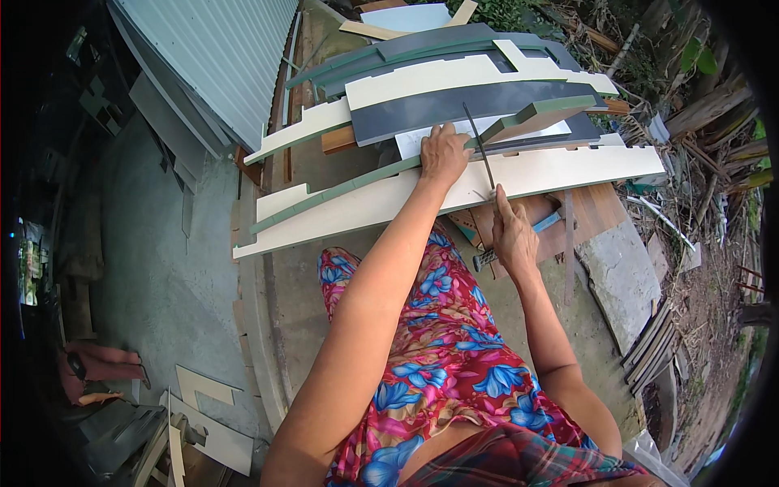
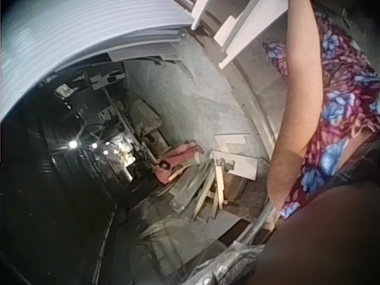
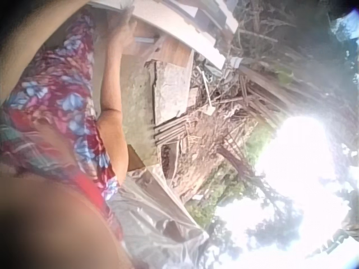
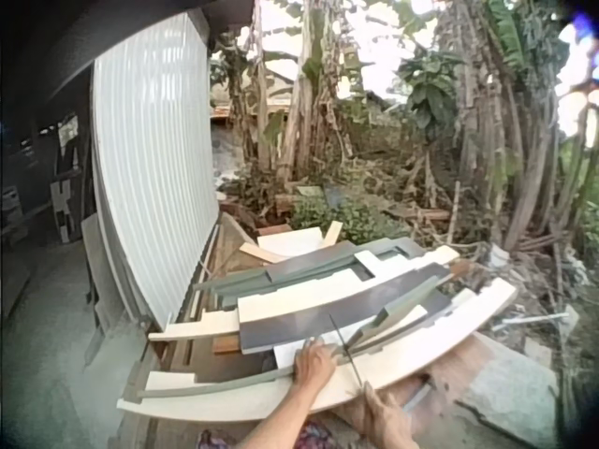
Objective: The person saws a wooden board with a hand saw, bracing it on a stack of other wooden boards.
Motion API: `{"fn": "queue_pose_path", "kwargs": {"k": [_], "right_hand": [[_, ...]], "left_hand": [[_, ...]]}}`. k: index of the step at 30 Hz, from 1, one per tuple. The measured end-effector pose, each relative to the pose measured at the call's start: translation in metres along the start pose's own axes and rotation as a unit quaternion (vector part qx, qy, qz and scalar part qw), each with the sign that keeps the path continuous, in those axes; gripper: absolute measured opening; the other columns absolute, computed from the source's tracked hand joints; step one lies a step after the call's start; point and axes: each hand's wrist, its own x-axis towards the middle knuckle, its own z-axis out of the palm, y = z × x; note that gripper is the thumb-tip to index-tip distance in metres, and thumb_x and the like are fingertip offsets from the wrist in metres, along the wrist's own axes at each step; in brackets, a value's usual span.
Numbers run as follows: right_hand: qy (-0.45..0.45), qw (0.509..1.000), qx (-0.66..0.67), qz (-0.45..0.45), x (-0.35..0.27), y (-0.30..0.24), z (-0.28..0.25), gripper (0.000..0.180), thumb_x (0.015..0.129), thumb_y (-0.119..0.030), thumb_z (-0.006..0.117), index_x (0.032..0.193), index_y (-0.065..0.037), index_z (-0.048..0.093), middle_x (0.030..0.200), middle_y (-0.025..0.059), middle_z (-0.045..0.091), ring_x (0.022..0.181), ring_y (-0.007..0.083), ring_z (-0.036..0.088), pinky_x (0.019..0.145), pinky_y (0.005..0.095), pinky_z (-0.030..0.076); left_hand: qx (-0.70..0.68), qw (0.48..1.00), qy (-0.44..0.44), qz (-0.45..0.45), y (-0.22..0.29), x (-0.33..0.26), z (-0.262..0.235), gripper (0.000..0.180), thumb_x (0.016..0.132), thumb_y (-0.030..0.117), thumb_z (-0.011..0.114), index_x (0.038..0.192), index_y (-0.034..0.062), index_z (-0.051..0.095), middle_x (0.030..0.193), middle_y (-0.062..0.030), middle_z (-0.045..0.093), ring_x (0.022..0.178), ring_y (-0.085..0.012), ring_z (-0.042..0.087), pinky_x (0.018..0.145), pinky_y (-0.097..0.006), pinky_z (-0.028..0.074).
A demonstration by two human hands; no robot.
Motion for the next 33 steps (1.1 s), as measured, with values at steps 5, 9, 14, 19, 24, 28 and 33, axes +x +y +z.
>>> {"fn": "queue_pose_path", "kwargs": {"k": [5,9,14,19,24,28,33], "right_hand": [[-0.027,0.999,0.014,0.022,-0.012,0.006,-0.014,0.052,0.093,-0.015,0.058,0.145,-0.022,0.051,0.092,0.0163,0.058,0.080,0.0370,0.066,0.067,0.0475,0.054],[0.003,1.000,0.013,-0.004,0.038,-0.002,0.004,0.054,0.095,-0.015,0.057,0.148,-0.025,0.048,0.096,0.0178,0.058,0.081,0.0378,0.065,0.070,0.0466,0.053],[0.012,1.000,-0.004,0.008,0.077,-0.014,0.017,0.050,0.095,-0.018,0.054,0.144,-0.021,0.051,0.096,0.0198,0.058,0.083,0.0404,0.066,0.071,0.0495,0.054],[-0.014,1.000,-0.003,0.015,0.034,-0.011,0.008,0.049,0.095,-0.017,0.055,0.144,-0.021,0.052,0.095,0.0195,0.059,0.083,0.0396,0.067,0.070,0.0486,0.054],[-0.032,0.999,0.012,0.017,-0.017,0.009,-0.007,0.054,0.096,-0.016,0.057,0.148,-0.024,0.047,0.095,0.0151,0.062,0.081,0.0349,0.066,0.068,0.0451,0.052],[-0.033,0.999,-0.002,0.017,0.008,0.002,-0.014,0.053,0.096,-0.018,0.058,0.148,-0.025,0.048,0.094,0.0148,0.061,0.082,0.0348,0.066,0.071,0.0457,0.053],[0.011,1.000,0.011,0.005,0.063,-0.009,0.015,0.048,0.095,-0.019,0.056,0.142,-0.021,0.054,0.091,0.0191,0.060,0.082,0.0392,0.067,0.069,0.0499,0.053]], "left_hand": [[-0.006,1.000,0.000,-0.004,0.001,0.002,-0.002,0.025,0.076,0.020,0.080,0.100,0.0123,0.078,0.104,-0.0115,0.062,0.106,-0.0316,0.057,0.085,-0.046,0.047],[-0.002,1.000,-0.012,-0.006,-0.002,0.002,-0.002,0.026,0.076,0.020,0.080,0.101,0.0126,0.078,0.104,-0.0116,0.062,0.106,-0.0319,0.057,0.085,-0.046,0.047],[-0.008,1.000,-0.018,-0.009,0.000,0.004,0.001,0.026,0.076,0.020,0.080,0.101,0.0134,0.078,0.103,-0.0121,0.063,0.105,-0.0327,0.058,0.085,-0.047,0.048],[-0.011,1.000,-0.022,-0.007,-0.004,0.003,-0.002,0.027,0.076,0.021,0.080,0.102,0.0132,0.078,0.103,-0.0123,0.063,0.106,-0.0324,0.058,0.085,-0.047,0.048],[0.005,1.000,-0.022,0.000,-0.005,0.005,-0.002,0.029,0.078,0.027,0.079,0.103,0.0130,0.078,0.100,-0.0119,0.063,0.101,-0.0320,0.059,0.085,-0.046,0.049],[-0.003,1.000,-0.020,-0.006,-0.009,0.006,-0.004,0.028,0.078,0.027,0.079,0.103,0.0127,0.078,0.099,-0.0125,0.063,0.101,-0.0328,0.059,0.086,-0.046,0.049],[-0.001,1.000,-0.021,-0.008,-0.003,0.007,-0.001,0.027,0.078,0.026,0.079,0.102,0.0133,0.078,0.098,-0.0129,0.063,0.101,-0.0335,0.059,0.087,-0.046,0.049]]}}
